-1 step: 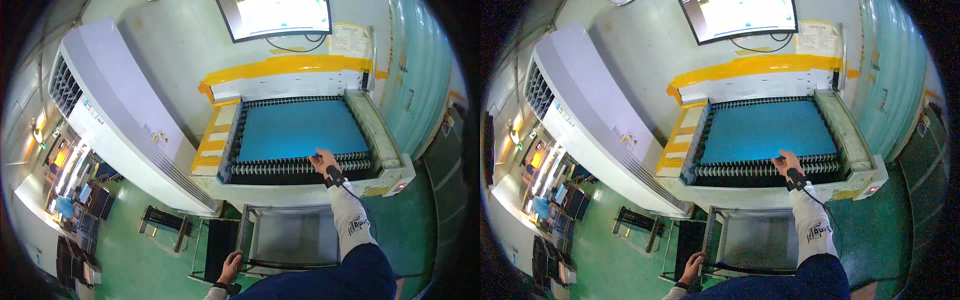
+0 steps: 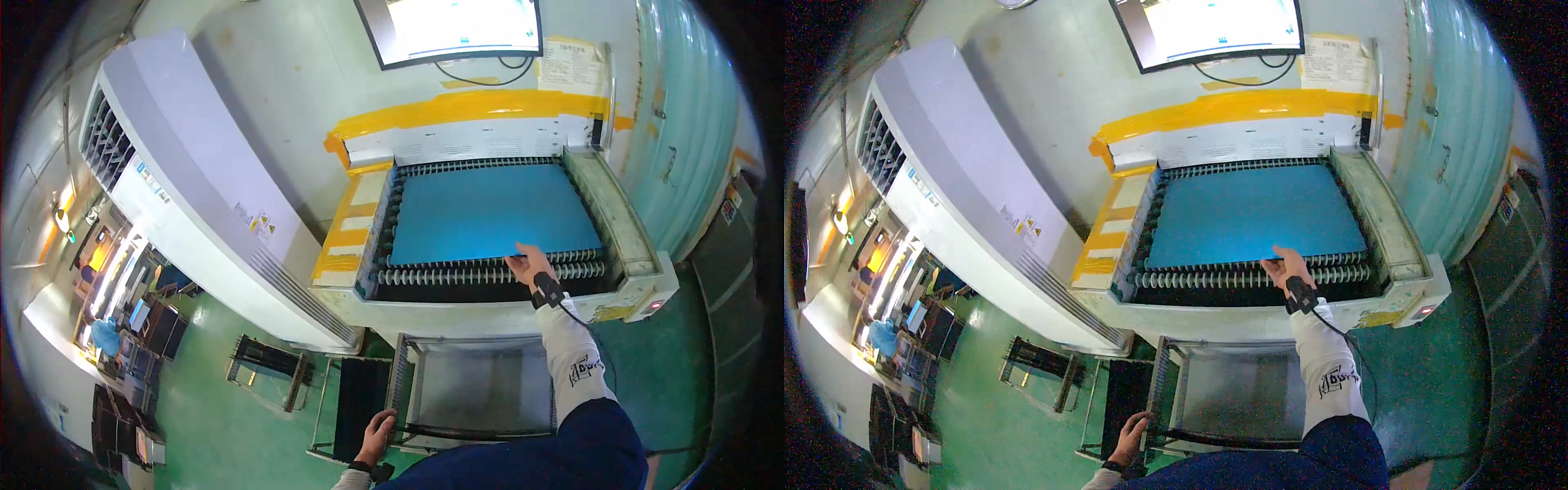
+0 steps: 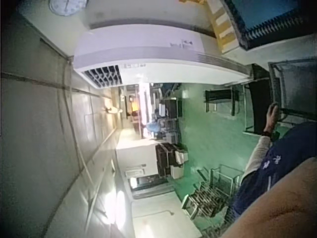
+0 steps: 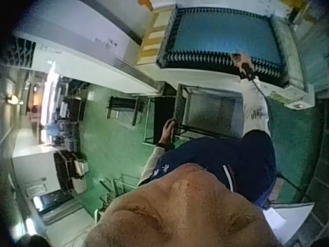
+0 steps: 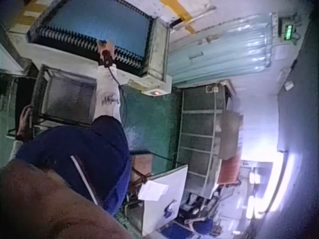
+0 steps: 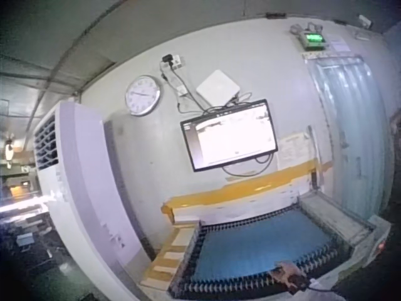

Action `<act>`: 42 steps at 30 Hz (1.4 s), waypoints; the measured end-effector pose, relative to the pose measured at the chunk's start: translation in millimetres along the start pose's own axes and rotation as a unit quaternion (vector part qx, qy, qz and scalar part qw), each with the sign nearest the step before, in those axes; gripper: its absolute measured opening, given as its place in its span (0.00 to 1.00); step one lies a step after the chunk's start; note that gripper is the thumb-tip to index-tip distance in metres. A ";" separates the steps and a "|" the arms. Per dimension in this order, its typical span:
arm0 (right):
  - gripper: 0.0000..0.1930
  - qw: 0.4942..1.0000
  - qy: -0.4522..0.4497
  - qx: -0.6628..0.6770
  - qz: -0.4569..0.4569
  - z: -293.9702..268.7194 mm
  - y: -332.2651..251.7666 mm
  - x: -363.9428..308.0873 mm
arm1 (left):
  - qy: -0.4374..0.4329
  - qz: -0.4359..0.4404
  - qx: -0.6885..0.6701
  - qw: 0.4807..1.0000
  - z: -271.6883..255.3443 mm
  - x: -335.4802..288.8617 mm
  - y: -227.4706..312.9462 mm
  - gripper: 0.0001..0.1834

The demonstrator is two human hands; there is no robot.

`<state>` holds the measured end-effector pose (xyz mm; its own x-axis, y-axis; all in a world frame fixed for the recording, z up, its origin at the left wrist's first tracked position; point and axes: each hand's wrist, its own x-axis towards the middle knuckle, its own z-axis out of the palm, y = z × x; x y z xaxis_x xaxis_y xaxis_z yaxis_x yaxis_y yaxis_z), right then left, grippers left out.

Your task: Feeding blue plates into a processing machine using metal frames.

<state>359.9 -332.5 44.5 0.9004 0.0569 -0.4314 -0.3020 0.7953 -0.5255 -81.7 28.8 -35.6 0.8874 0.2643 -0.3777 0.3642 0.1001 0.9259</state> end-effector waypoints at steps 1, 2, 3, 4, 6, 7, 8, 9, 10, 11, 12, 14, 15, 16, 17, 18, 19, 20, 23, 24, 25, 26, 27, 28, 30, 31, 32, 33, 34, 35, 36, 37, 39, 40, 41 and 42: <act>0.11 1.000 0.009 -0.017 0.001 7.4 0.7 -11.4 | 0.003 -0.001 -0.003 1.000 0.5 -1.6 -0.7 0.19; 0.13 0.999 0.018 -0.035 0.001 12.2 0.4 -20.1 | 0.002 0.004 0.005 1.000 0.7 -2.3 -0.3 0.19; 0.18 0.997 -0.034 -0.061 0.025 4.9 -6.6 -24.9 | -0.003 0.009 0.016 1.000 0.8 -2.2 2.0 0.19; 0.18 0.994 -0.043 -0.088 0.039 -2.6 -11.8 -22.6 | -0.009 0.014 0.026 1.000 0.4 -2.7 3.0 0.19; 0.18 0.986 -0.063 -0.141 0.069 -12.1 -19.6 -19.4 | -0.015 0.004 0.011 1.000 -3.2 2.0 -3.5 0.19; 0.17 0.982 -0.064 -0.168 0.063 -16.7 -20.6 -20.6 | -0.017 -0.001 0.004 1.000 -4.2 4.2 -6.9 0.19; 0.17 0.977 -0.064 -0.195 0.057 -21.6 -21.3 -22.4 | -0.019 0.009 0.000 1.000 -4.8 5.1 -10.6 0.19; 0.17 0.971 -0.065 -0.222 0.052 -19.6 -20.9 -29.2 | -0.020 0.019 -0.004 1.000 -4.3 4.9 -10.8 0.19; 0.16 0.965 -0.070 -0.250 0.045 -17.0 -20.6 -36.0 | -0.020 0.030 -0.008 0.999 -4.0 5.1 -10.6 0.19; 0.15 0.957 -0.077 -0.277 0.037 -14.4 -19.9 -43.6 | -0.014 0.025 -0.005 1.000 -3.7 5.7 -9.7 0.19; 0.15 0.948 -0.083 -0.305 0.031 -6.4 -18.0 -59.6 | -0.006 0.018 -0.004 1.000 -3.5 4.5 -8.7 0.19; 0.13 0.932 -0.107 -0.346 0.007 4.7 -7.6 -96.7 | 0.003 0.025 0.006 1.000 -3.6 4.6 -8.1 0.19; 0.12 0.927 -0.127 -0.353 0.015 3.0 -0.2 -112.9 | 0.006 0.032 0.015 0.999 -5.7 4.3 -11.6 0.19; 0.12 0.918 -0.140 -0.370 0.013 0.8 6.8 -123.3 | 0.010 0.040 0.023 0.999 -7.8 7.1 -14.6 0.19; 0.12 0.911 -0.146 -0.386 0.014 -8.3 13.5 -136.0 | 0.003 0.042 0.012 0.999 -9.0 14.0 -21.9 0.19; 0.12 0.901 -0.154 -0.404 0.025 -19.0 26.9 -150.3 | 0.004 0.037 -0.001 0.999 -12.3 19.5 -36.1 0.19; 0.13 0.877 -0.147 -0.456 0.037 -24.8 35.9 -163.9 | 0.005 0.088 0.035 0.995 -16.5 31.5 -47.2 0.20; 0.14 0.864 -0.161 -0.474 0.054 -37.2 45.1 -179.1 | -0.016 0.060 -0.008 0.998 -11.5 26.9 -38.3 0.21; 0.15 0.797 -0.206 -0.555 0.121 -69.9 85.5 -216.0 | 0.014 0.049 0.023 0.998 -1.2 15.4 -15.9 0.21; 0.15 0.768 -0.237 -0.578 0.140 -86.5 96.5 -222.8 | 0.006 0.032 -0.001 0.999 -4.4 14.5 -20.4 0.21; 0.16 0.738 -0.267 -0.600 0.155 -100.0 105.5 -229.9 | 0.011 0.036 0.004 0.999 -6.8 16.4 -28.8 0.21; 0.16 0.704 -0.294 -0.625 0.166 -111.4 112.7 -237.9 | 0.016 0.036 -0.008 0.999 -3.5 12.9 -26.0 0.22; 0.17 0.669 -0.320 -0.649 0.172 -119.8 118.3 -247.8 | 0.013 0.034 -0.018 0.999 -3.5 10.2 -23.3 0.23; 0.17 0.633 -0.348 -0.670 0.173 -125.1 121.4 -255.7 | 0.011 0.037 -0.027 0.999 -3.1 8.7 -21.5 0.23; 0.19 0.604 -0.340 -0.701 0.170 -128.6 124.6 -272.0 | 0.015 0.026 -0.027 0.999 -2.0 3.8 -17.6 0.24; 0.20 0.590 -0.335 -0.716 0.166 -127.7 125.7 -280.0 | 0.015 0.022 -0.026 0.999 -1.7 2.7 -16.5 0.24; 0.20 0.575 -0.330 -0.731 0.163 -128.6 126.7 -286.5 | 0.015 0.020 -0.030 0.999 -1.6 1.1 -17.2 0.24; 0.21 0.582 -0.340 -0.724 0.150 -136.5 129.4 -286.6 | 0.013 0.021 -0.032 0.999 -1.5 1.3 -16.8 0.24; 0.21 0.588 -0.333 -0.722 0.151 -142.6 131.5 -285.9 | 0.012 0.021 -0.034 0.999 -1.2 0.9 -16.4 0.25; 0.21 0.593 -0.327 -0.720 0.151 -148.5 133.2 -285.4 | 0.007 0.025 -0.040 0.999 -1.1 0.3 -16.9 0.25; 0.21 0.598 -0.322 -0.718 0.151 -147.0 134.5 -286.0 | 0.004 0.030 -0.046 0.998 -2.4 1.0 -18.7 0.26; 0.20 0.592 -0.315 -0.727 0.144 -145.4 134.9 -287.4 | 0.001 0.036 -0.053 0.998 -3.5 1.2 -20.7 0.27; 0.20 0.582 -0.301 -0.745 0.128 -139.2 134.4 -291.6 | 0.012 0.035 -0.053 0.998 -3.6 -0.4 -25.9 0.29; 0.19 0.576 -0.303 -0.753 0.100 -136.1 134.1 -294.4 | 0.018 0.034 -0.054 0.998 -4.8 -1.5 -28.1 0.30; 0.18 0.570 -0.305 -0.760 0.072 -133.7 134.0 -298.1 | 0.015 0.033 -0.050 0.998 -7.2 -2.8 -29.9 0.31; 0.18 0.563 -0.307 -0.766 0.044 -132.9 134.5 -300.8 | 0.012 0.032 -0.048 0.998 -8.6 -4.3 -31.9 0.32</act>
<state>6.8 -322.9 6.2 0.6571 0.6271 -0.4183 0.1542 -0.6550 -0.7398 -99.6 32.7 -63.5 0.9005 0.2956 -0.3191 0.2777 0.1739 0.9448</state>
